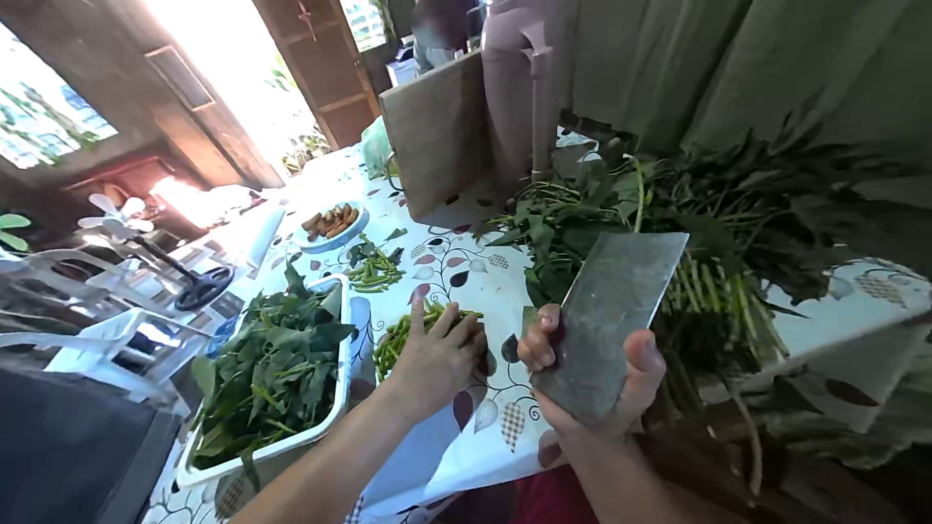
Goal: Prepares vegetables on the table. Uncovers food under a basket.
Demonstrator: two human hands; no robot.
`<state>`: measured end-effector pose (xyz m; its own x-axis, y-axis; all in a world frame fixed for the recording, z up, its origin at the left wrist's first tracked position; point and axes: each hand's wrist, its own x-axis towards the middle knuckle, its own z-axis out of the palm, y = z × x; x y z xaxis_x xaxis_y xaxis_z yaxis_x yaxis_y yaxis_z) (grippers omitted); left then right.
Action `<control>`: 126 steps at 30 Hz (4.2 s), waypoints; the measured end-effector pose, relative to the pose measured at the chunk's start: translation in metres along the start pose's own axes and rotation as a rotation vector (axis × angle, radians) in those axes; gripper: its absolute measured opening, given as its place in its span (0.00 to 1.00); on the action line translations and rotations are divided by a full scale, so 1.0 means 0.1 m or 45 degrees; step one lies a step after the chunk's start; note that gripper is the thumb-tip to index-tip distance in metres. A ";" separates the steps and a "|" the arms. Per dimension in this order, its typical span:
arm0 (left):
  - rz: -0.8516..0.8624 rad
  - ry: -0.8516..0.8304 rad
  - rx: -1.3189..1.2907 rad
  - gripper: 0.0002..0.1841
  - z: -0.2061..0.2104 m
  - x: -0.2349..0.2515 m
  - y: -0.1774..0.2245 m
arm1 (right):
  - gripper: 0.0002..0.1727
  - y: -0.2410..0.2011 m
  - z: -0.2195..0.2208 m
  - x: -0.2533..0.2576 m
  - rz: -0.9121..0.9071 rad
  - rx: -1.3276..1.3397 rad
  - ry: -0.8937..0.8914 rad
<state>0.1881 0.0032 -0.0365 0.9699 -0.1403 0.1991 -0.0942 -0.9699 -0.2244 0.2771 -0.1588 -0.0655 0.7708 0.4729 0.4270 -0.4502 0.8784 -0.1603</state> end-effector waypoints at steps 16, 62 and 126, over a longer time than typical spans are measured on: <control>-0.354 -0.082 -0.909 0.23 -0.36 1.30 0.06 | 0.31 -0.01 -0.19 -0.33 -0.197 -0.172 -0.073; -0.990 1.100 -0.877 0.05 -0.89 -2.22 0.13 | 0.36 0.76 0.89 0.54 0.959 -0.237 -1.048; -1.370 0.873 0.050 0.10 -0.72 -2.46 0.45 | 0.15 1.53 1.32 0.87 1.687 -0.969 -1.106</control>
<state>-0.0706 -0.0208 -0.0266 0.2374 0.6242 0.7443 0.6812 -0.6532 0.3306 0.2155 0.0078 0.0647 -0.4639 0.8841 -0.0560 -0.0314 -0.0796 -0.9963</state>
